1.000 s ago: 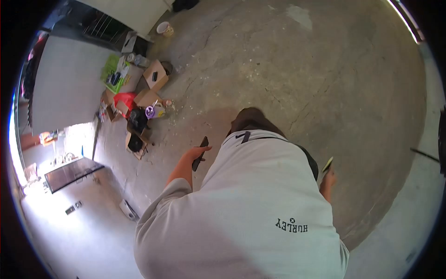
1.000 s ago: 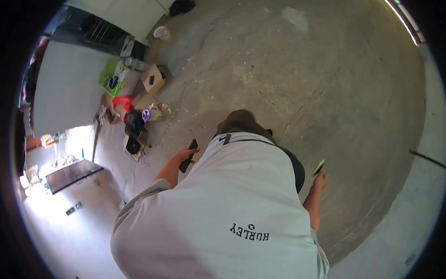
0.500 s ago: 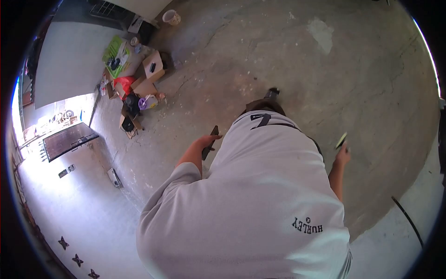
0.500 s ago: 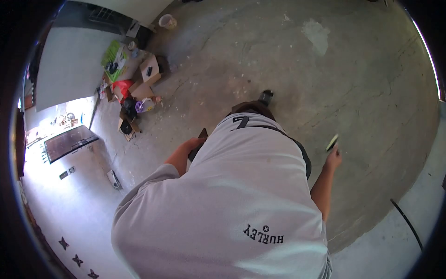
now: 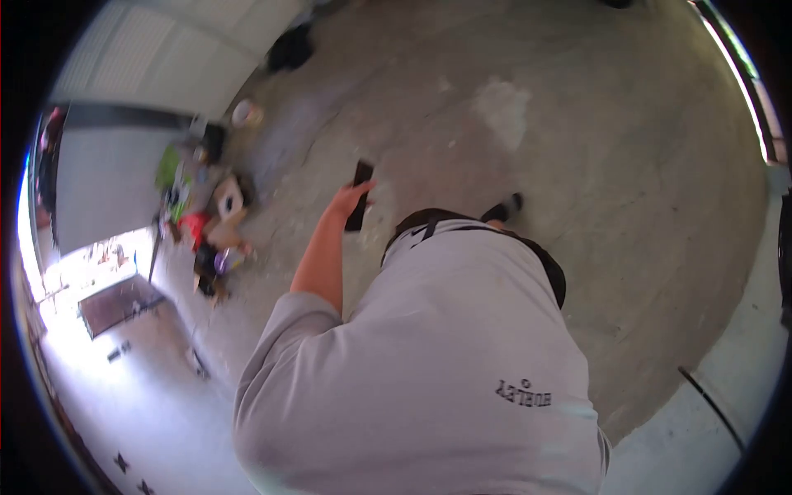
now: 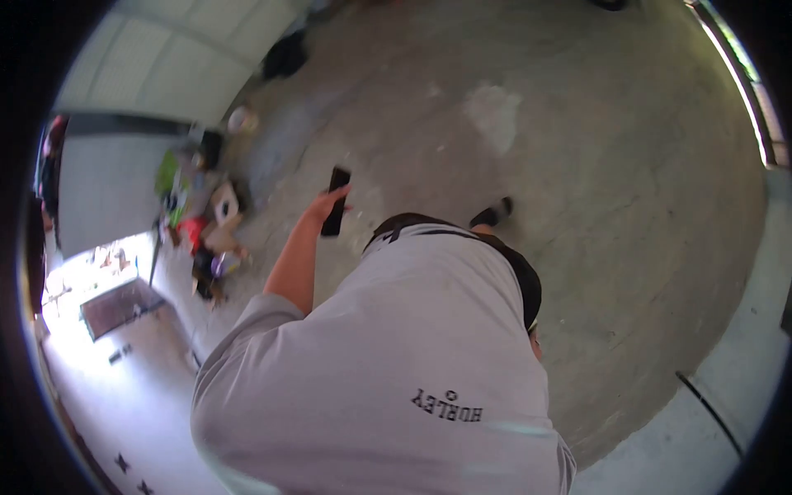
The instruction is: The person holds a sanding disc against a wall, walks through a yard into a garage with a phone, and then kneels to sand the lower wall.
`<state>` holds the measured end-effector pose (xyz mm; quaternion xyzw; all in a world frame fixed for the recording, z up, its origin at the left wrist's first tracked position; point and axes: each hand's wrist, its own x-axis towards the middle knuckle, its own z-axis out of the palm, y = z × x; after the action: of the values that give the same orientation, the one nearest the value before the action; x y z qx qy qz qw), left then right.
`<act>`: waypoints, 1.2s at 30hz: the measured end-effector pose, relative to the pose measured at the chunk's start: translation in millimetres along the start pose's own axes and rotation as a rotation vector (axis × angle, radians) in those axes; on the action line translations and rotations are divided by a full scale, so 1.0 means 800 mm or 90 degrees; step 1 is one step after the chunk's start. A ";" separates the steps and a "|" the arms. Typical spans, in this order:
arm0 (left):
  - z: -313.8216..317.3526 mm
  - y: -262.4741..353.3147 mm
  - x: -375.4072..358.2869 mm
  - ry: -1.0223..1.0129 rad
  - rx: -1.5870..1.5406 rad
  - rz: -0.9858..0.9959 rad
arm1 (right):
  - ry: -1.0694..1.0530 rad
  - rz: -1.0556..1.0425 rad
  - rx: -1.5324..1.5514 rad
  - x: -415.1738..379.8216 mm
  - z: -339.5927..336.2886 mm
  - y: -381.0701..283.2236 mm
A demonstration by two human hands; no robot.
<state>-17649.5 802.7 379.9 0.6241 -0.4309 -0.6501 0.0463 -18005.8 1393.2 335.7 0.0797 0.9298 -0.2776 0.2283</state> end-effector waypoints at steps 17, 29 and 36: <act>0.274 0.181 0.218 -0.082 -0.004 -0.035 | 0.182 -0.168 0.221 0.551 -0.062 -0.644; 0.503 0.873 0.516 -0.246 -0.277 0.142 | 0.172 0.264 0.040 0.674 -0.014 -0.591; 0.693 1.163 0.507 -0.447 -0.480 0.400 | 0.137 0.299 0.018 0.852 -0.005 -0.750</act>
<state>-18653.7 257.6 558.8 0.1554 -0.3238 -0.8806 0.3090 -18774.1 909.9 307.4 0.3256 0.9007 -0.2201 0.1850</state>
